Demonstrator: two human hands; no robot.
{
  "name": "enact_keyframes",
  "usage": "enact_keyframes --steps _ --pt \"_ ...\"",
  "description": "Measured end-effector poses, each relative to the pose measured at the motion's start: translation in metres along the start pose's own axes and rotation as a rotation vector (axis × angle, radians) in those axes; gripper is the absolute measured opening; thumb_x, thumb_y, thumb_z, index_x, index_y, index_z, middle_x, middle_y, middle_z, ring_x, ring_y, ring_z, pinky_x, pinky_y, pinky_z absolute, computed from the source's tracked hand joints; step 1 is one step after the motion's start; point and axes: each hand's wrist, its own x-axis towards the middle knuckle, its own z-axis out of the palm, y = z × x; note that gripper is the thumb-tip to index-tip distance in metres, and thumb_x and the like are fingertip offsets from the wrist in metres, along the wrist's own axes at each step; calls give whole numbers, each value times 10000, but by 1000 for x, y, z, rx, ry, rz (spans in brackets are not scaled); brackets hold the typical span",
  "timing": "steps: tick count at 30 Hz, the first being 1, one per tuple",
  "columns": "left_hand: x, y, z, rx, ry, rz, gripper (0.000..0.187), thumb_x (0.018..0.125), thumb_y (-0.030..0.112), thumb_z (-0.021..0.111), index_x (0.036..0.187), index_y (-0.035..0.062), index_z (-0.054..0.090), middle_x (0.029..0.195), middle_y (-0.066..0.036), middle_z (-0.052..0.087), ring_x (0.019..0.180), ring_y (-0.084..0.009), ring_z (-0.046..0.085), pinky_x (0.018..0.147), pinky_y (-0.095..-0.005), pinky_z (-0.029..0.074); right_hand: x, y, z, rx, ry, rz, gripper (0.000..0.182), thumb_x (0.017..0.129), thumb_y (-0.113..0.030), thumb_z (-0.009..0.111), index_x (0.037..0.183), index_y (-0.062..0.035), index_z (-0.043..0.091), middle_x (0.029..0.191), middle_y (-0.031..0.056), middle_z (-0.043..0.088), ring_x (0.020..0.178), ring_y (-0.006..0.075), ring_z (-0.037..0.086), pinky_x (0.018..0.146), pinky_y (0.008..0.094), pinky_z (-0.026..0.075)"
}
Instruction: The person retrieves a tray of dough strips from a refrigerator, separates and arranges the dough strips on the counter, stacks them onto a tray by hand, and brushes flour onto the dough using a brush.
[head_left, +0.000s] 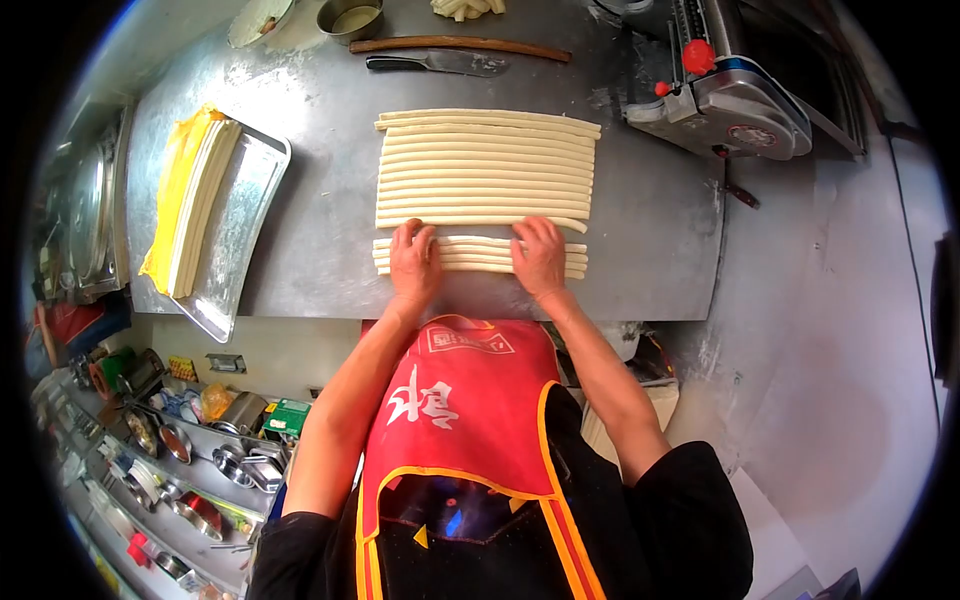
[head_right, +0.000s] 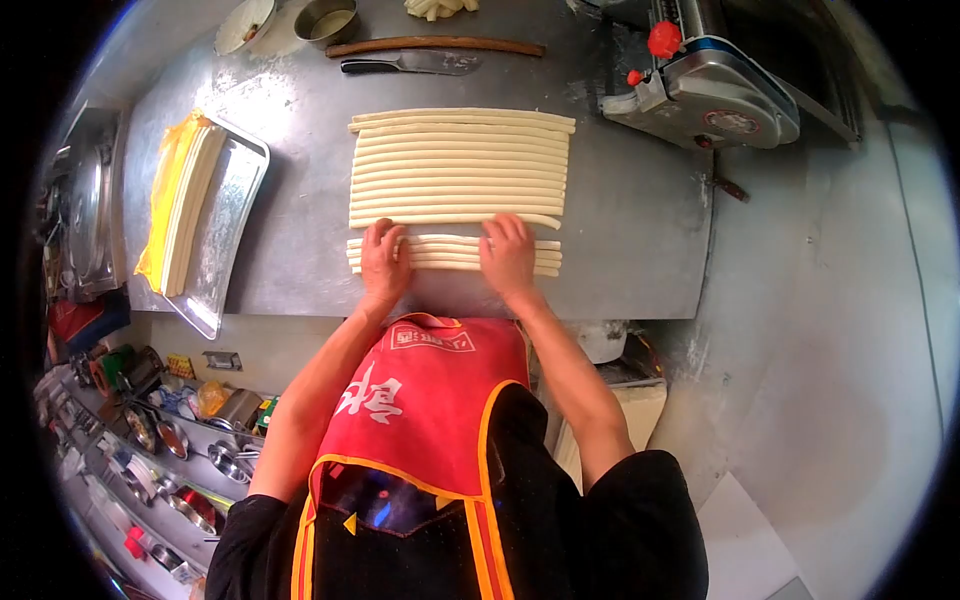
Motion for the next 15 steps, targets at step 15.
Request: enact_keyframes --steps 15 --pt "24 -8 -19 293 -181 249 175 850 90 617 1009 17 603 1056 -162 595 1038 -351 553 944 -461 436 9 8 17 -157 -97 26 207 852 -240 689 980 -86 636 906 107 650 939 310 588 861 469 444"
